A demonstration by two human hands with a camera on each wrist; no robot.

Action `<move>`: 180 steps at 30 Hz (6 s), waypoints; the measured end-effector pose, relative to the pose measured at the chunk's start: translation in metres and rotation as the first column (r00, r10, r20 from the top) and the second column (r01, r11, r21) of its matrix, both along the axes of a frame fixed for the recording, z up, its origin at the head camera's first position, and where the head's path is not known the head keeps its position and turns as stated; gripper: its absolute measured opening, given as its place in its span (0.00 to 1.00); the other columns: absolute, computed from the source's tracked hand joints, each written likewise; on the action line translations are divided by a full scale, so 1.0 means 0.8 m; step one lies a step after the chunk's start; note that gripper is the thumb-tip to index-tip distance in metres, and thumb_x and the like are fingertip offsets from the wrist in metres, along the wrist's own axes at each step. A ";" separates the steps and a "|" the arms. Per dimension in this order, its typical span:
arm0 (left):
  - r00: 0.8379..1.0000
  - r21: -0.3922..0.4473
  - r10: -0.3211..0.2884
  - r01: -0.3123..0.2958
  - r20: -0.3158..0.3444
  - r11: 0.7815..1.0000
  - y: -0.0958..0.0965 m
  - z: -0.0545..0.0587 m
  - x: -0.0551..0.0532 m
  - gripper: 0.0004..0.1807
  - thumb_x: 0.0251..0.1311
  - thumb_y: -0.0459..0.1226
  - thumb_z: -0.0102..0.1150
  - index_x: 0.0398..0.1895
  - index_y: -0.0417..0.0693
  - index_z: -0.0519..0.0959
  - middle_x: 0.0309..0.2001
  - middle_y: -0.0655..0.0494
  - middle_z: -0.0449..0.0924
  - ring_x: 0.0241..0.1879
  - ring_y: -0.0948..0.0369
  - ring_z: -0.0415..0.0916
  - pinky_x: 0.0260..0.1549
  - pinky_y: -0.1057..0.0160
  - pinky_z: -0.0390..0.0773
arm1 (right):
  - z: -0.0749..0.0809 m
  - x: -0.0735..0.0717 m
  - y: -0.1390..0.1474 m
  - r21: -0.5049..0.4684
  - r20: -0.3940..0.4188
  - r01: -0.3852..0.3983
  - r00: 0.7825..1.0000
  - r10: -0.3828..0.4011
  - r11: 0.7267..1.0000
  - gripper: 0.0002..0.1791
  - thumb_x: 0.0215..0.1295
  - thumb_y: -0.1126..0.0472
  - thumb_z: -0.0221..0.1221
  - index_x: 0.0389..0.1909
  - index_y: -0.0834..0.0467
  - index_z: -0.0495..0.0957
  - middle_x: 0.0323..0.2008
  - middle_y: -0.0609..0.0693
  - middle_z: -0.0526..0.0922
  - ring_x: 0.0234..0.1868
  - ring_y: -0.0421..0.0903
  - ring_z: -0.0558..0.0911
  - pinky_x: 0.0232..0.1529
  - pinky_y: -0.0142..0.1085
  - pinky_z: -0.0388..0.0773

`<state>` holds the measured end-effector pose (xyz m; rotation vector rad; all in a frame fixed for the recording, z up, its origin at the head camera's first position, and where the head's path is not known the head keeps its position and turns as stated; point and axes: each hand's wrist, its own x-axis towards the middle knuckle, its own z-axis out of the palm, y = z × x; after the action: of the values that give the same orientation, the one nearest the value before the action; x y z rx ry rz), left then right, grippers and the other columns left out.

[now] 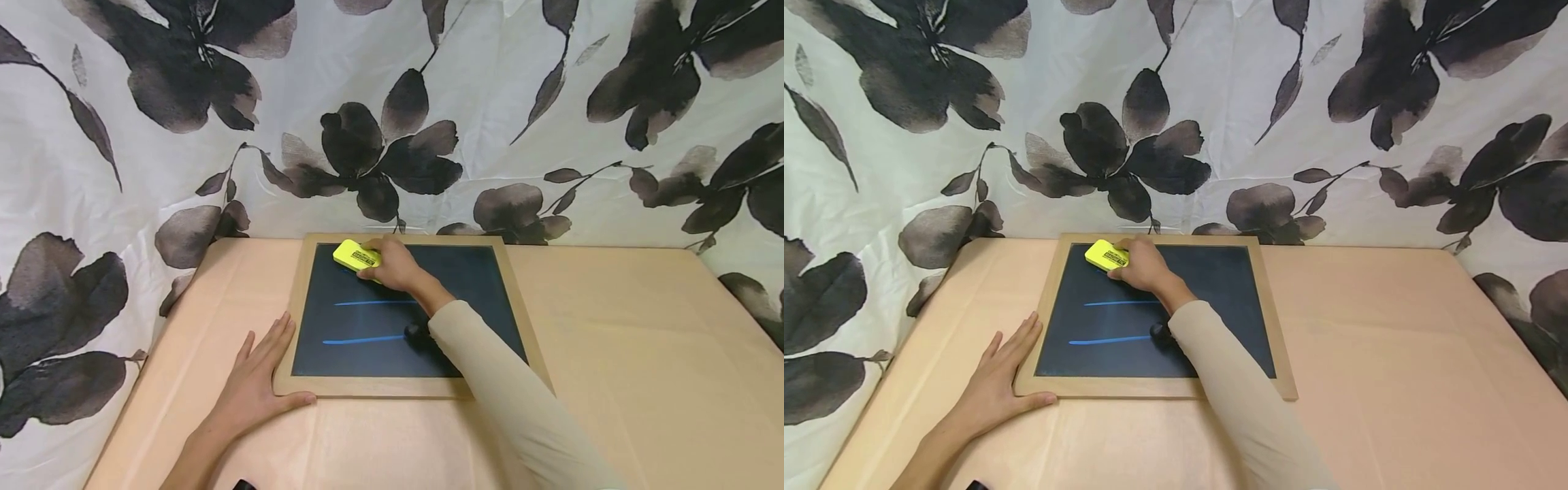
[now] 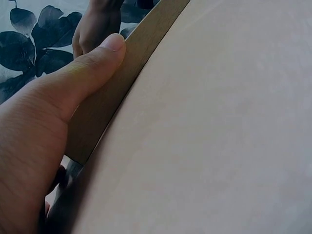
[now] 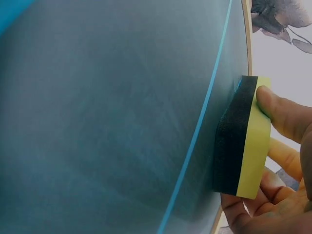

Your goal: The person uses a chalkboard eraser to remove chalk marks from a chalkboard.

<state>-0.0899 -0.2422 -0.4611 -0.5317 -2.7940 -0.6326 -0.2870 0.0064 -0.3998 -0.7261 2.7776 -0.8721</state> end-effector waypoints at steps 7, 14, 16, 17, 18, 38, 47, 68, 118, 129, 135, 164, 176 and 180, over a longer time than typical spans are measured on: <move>1.000 0.001 -0.001 0.001 0.009 1.000 -0.002 -0.001 0.000 0.66 0.37 0.68 0.67 0.74 0.42 0.52 0.74 0.47 0.50 0.71 0.50 0.50 0.68 0.43 0.41 | 0.001 0.001 -0.001 -0.010 0.005 -0.033 0.999 0.033 0.999 0.34 0.57 0.54 0.68 0.63 0.60 0.71 0.48 0.56 0.73 0.44 0.49 0.70 0.47 0.40 0.70; 1.000 0.001 -0.012 0.012 0.019 1.000 -0.003 -0.002 0.002 0.66 0.36 0.67 0.67 0.75 0.42 0.51 0.74 0.48 0.49 0.72 0.50 0.49 0.68 0.44 0.40 | -0.003 0.011 0.009 -0.032 0.023 -0.060 0.998 0.060 0.998 0.32 0.58 0.55 0.67 0.63 0.59 0.72 0.46 0.56 0.72 0.42 0.49 0.68 0.45 0.39 0.69; 1.000 0.003 -0.013 0.012 0.023 1.000 -0.002 -0.001 0.003 0.66 0.36 0.67 0.68 0.75 0.42 0.51 0.74 0.48 0.49 0.72 0.50 0.49 0.68 0.44 0.40 | -0.003 0.014 0.016 -0.028 0.016 -0.059 0.998 0.060 0.998 0.32 0.58 0.54 0.68 0.63 0.59 0.72 0.46 0.55 0.72 0.42 0.49 0.68 0.45 0.40 0.69; 1.000 0.003 -0.011 0.011 0.024 1.000 -0.002 -0.001 0.004 0.66 0.36 0.67 0.68 0.75 0.42 0.51 0.74 0.48 0.49 0.72 0.50 0.49 0.68 0.44 0.40 | -0.003 0.016 0.021 -0.024 0.013 -0.055 0.998 0.055 0.998 0.32 0.57 0.54 0.68 0.63 0.59 0.72 0.46 0.55 0.72 0.41 0.49 0.69 0.45 0.40 0.69; 1.000 0.002 -0.010 0.010 0.023 1.000 -0.002 0.000 0.004 0.66 0.36 0.67 0.68 0.75 0.42 0.51 0.74 0.48 0.49 0.72 0.50 0.49 0.68 0.44 0.40 | -0.003 0.017 0.026 -0.017 0.013 -0.047 0.999 0.047 0.999 0.33 0.58 0.54 0.68 0.63 0.58 0.72 0.46 0.55 0.72 0.41 0.49 0.69 0.45 0.40 0.69; 1.000 0.010 -0.016 0.016 -0.009 1.000 -0.001 -0.001 0.007 0.65 0.36 0.66 0.68 0.74 0.41 0.52 0.74 0.47 0.50 0.71 0.50 0.51 0.68 0.43 0.41 | 0.002 0.042 0.207 0.046 0.004 0.176 0.984 -0.177 0.983 0.40 0.58 0.56 0.67 0.67 0.67 0.62 0.57 0.67 0.69 0.52 0.61 0.70 0.53 0.55 0.69; 1.000 0.024 -0.023 0.023 -0.006 0.999 0.001 -0.002 0.007 0.65 0.37 0.66 0.69 0.74 0.41 0.53 0.74 0.46 0.49 0.71 0.50 0.50 0.68 0.44 0.40 | -0.001 0.045 0.220 0.005 0.025 0.194 0.981 -0.194 0.981 0.36 0.57 0.58 0.68 0.65 0.66 0.67 0.46 0.62 0.70 0.44 0.57 0.69 0.44 0.46 0.68; 1.000 0.014 -0.016 0.016 -0.018 1.000 -0.002 -0.001 0.003 0.65 0.35 0.67 0.69 0.74 0.41 0.54 0.74 0.46 0.51 0.71 0.51 0.51 0.68 0.45 0.41 | 0.003 0.009 0.095 0.003 0.039 0.068 0.997 -0.068 0.998 0.34 0.57 0.57 0.67 0.65 0.61 0.70 0.48 0.59 0.73 0.45 0.52 0.70 0.48 0.45 0.69; 1.000 0.013 -0.008 0.008 0.016 1.000 0.001 0.005 0.012 0.64 0.36 0.67 0.68 0.73 0.41 0.55 0.74 0.47 0.51 0.70 0.50 0.52 0.67 0.43 0.42 | 0.026 0.018 0.005 0.125 0.115 -0.301 0.951 0.287 0.945 0.34 0.61 0.55 0.65 0.68 0.50 0.67 0.39 0.51 0.64 0.41 0.47 0.64 0.40 0.36 0.61; 1.000 0.013 -0.016 0.016 -0.014 1.000 0.002 0.005 0.010 0.64 0.36 0.68 0.67 0.73 0.41 0.56 0.74 0.47 0.51 0.70 0.50 0.53 0.67 0.43 0.43 | 0.039 0.029 0.107 0.116 0.059 -0.160 0.986 0.154 0.980 0.35 0.61 0.55 0.65 0.69 0.53 0.66 0.50 0.56 0.69 0.45 0.51 0.69 0.45 0.43 0.70; 1.000 0.029 -0.015 0.016 -0.018 0.999 0.000 0.007 0.012 0.64 0.36 0.67 0.68 0.73 0.40 0.57 0.73 0.47 0.52 0.70 0.50 0.53 0.67 0.43 0.43 | 0.040 0.045 0.178 0.096 0.054 -0.097 0.994 0.092 0.991 0.34 0.61 0.53 0.65 0.67 0.58 0.68 0.49 0.58 0.71 0.45 0.53 0.70 0.42 0.45 0.69; 1.000 0.027 -0.017 0.017 0.023 1.000 -0.001 0.006 0.009 0.63 0.38 0.64 0.69 0.74 0.43 0.53 0.74 0.48 0.49 0.71 0.52 0.50 0.68 0.45 0.39 | 0.002 0.079 0.236 -0.032 0.038 0.000 0.999 0.002 0.999 0.34 0.56 0.55 0.69 0.61 0.64 0.71 0.48 0.58 0.73 0.45 0.53 0.71 0.46 0.47 0.70; 1.000 0.034 -0.016 0.015 0.018 0.999 -0.003 0.011 0.012 0.63 0.39 0.63 0.70 0.74 0.41 0.54 0.74 0.47 0.50 0.71 0.52 0.51 0.68 0.45 0.39 | 0.006 0.078 0.225 -0.051 0.047 -0.004 0.999 0.006 0.999 0.33 0.55 0.56 0.70 0.61 0.63 0.73 0.44 0.55 0.73 0.42 0.51 0.70 0.42 0.43 0.69; 1.000 0.040 -0.015 0.015 0.017 0.999 -0.004 0.011 0.012 0.63 0.38 0.63 0.70 0.74 0.41 0.54 0.74 0.47 0.50 0.71 0.51 0.51 0.68 0.44 0.39 | 0.006 0.077 0.212 -0.050 0.045 -0.009 0.999 0.011 0.999 0.33 0.54 0.55 0.70 0.61 0.61 0.74 0.39 0.53 0.72 0.39 0.50 0.69 0.37 0.39 0.68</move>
<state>-0.0801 -0.2451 -0.4524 -0.5425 -2.7899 -0.6975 -0.2252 0.1759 -0.3951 -0.7183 2.7188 -0.9472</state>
